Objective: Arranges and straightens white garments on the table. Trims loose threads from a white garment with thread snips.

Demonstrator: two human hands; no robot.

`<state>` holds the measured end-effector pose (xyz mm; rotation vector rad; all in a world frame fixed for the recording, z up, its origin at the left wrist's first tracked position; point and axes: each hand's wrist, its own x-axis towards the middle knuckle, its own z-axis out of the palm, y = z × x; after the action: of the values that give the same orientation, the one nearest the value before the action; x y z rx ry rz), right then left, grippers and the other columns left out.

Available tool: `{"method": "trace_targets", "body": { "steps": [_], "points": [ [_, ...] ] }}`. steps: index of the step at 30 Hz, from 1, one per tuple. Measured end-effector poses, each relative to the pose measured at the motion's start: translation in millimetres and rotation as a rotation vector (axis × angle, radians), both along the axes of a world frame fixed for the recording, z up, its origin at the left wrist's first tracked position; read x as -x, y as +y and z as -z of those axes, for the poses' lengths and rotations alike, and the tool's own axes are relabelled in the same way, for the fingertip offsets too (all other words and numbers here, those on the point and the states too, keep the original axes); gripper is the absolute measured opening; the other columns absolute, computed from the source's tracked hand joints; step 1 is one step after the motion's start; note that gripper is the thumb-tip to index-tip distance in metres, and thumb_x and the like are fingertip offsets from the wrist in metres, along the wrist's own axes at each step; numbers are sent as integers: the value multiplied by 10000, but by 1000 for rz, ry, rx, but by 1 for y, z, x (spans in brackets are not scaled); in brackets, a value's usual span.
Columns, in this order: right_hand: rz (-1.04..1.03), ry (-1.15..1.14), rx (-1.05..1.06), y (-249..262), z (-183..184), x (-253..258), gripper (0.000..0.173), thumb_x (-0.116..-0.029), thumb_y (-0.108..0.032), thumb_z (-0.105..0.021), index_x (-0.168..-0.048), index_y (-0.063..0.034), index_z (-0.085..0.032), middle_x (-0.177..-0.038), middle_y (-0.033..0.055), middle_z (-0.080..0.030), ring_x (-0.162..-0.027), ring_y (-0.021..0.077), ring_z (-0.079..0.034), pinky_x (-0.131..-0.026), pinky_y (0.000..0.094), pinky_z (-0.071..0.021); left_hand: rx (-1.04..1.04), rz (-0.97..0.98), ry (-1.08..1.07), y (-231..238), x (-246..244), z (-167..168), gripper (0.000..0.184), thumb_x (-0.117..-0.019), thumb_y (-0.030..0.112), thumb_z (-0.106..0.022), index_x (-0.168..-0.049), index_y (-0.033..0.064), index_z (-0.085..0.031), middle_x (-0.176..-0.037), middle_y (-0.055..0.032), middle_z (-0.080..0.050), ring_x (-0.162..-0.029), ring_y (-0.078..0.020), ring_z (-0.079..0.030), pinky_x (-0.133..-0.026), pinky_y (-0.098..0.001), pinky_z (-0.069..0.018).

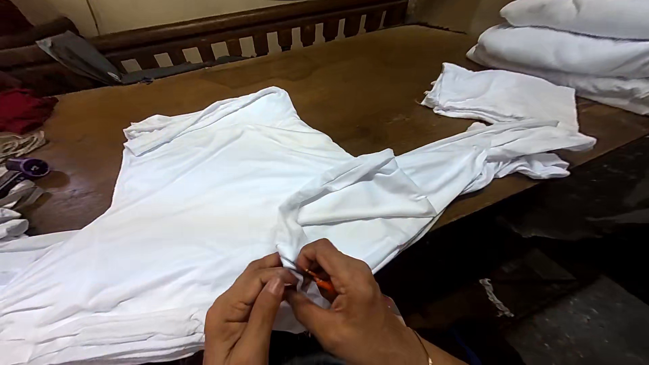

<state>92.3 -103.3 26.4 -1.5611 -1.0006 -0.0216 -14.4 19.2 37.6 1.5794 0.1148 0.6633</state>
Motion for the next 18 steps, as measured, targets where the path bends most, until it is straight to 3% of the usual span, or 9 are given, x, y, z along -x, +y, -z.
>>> {"method": "trace_targets", "body": {
  "steps": [2, 4, 7, 10, 13, 16, 18],
  "points": [
    [23, 86, -16, -4, 2, -3, 167, -852, -100, -714, -985, -117, -615, -722, -64, -555, -564, -22, -464, -494, 123, -401, 46, 46, -38, -3, 0, 6, 255, -1049, 93, -511, -1120, -31, -723, -1173, -174, -701, -1045, -275, -715, -890, -421, -628],
    [-32, 244, -43, -13, 0, -8, 110, -885, -79, -707, -975, -104, -650, -678, -55, -549, -541, -13, -468, -487, 123, -399, 16, 31, -45, -8, -3, 8, 235, -974, 26, -627, -1195, -29, -684, -1196, -165, -691, -1052, -273, -713, -878, -413, -635],
    [-146, 502, -108, -28, -2, -13, 35, -920, -86, -721, -947, -69, -738, -679, -13, -621, -537, -1, -508, -489, 134, -422, -85, -71, -38, -15, -12, 13, 405, -850, 59, -776, -1230, 36, -635, -1136, -84, -698, -986, -205, -712, -830, -336, -631],
    [-245, 649, -156, -38, -2, -17, 61, -947, -87, -695, -942, -50, -743, -704, 11, -612, -536, -8, -461, -477, 133, -380, -156, -135, -80, -15, -21, 16, 429, -814, 126, -836, -1201, 72, -659, -1022, -42, -721, -855, -160, -711, -767, -296, -626],
    [-245, 749, -193, -44, -3, -19, 65, -966, -109, -673, -968, -63, -719, -646, -7, -530, -497, -17, -397, -452, 131, -328, -252, -97, -108, -11, -27, 19, 378, -843, 93, -816, -1190, 68, -670, -965, -38, -705, -738, -138, -693, -671, -277, -633],
    [-263, 929, -313, -49, -12, -23, 76, -998, -103, -625, -994, -59, -687, -586, -34, -447, -469, -27, -365, -440, 126, -310, -442, -100, -58, -5, -29, 25, 302, -883, 71, -725, -1182, 79, -686, -956, -5, -697, -728, -98, -676, -629, -249, -613],
    [-319, 1079, -403, -53, -18, -28, 105, -1018, -93, -583, -1005, -43, -674, -586, -24, -454, -456, -23, -386, -430, 117, -341, -537, -113, -30, -4, -28, 26, 212, -907, 74, -666, -1110, 83, -727, -958, 8, -690, -732, -59, -656, -617, -211, -590]
  ]
}}
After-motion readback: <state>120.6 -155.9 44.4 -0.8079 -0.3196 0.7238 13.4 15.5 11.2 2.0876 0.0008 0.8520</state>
